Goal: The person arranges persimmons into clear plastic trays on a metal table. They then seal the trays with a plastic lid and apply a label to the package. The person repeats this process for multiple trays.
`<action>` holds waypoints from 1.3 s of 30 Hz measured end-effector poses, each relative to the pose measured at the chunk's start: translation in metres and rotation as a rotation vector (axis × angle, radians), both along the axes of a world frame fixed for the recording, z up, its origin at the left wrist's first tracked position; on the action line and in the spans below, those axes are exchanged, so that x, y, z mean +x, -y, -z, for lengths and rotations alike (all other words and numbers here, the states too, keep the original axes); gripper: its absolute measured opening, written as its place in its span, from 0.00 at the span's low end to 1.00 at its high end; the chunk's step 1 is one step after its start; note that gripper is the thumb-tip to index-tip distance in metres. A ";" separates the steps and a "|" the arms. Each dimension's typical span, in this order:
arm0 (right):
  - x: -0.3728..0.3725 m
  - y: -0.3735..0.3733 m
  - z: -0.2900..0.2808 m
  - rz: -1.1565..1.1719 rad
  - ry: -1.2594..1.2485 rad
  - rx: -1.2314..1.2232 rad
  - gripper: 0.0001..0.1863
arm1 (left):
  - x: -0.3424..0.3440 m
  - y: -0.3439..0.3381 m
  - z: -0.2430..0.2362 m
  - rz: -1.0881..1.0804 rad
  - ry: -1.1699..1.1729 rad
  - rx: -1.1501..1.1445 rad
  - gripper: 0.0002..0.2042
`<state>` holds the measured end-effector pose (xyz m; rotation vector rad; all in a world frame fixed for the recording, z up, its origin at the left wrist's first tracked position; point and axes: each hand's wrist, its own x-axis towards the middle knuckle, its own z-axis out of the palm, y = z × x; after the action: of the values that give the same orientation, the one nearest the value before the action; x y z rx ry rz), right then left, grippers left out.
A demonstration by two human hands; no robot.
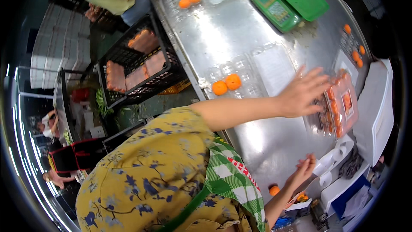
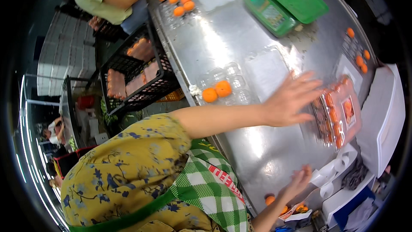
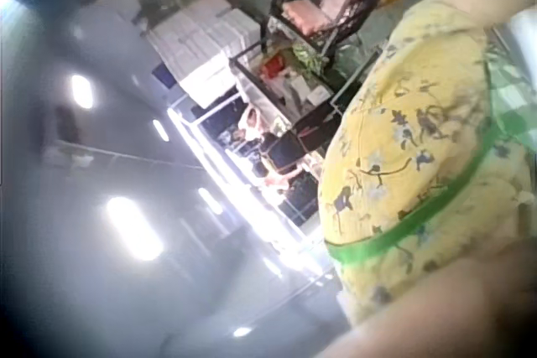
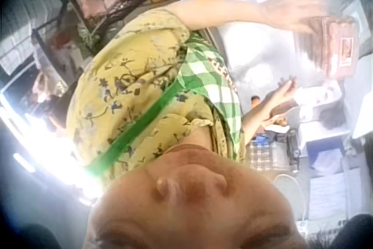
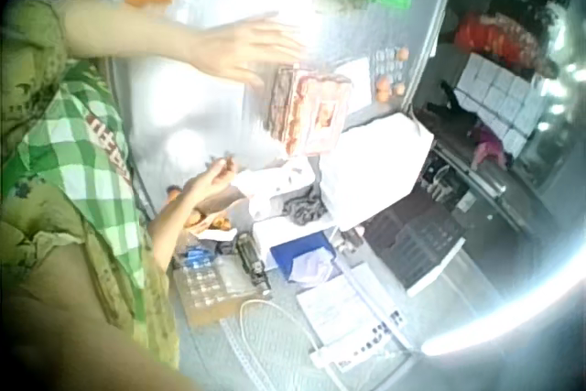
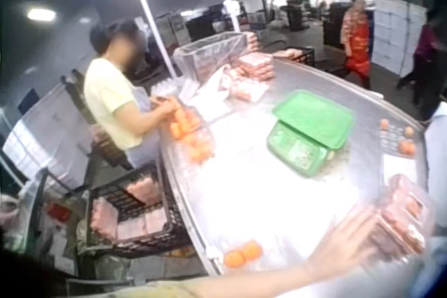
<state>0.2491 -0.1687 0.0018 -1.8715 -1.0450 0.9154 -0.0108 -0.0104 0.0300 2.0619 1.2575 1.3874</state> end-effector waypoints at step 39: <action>-0.343 -0.007 -0.040 -0.966 0.323 -0.260 0.12 | -0.631 0.248 0.155 -1.186 -0.579 -0.399 0.29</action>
<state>-0.0940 -0.1613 0.0415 -1.7149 -2.2119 1.3383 -0.6415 -0.2586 -0.1245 1.4178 2.9865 0.6752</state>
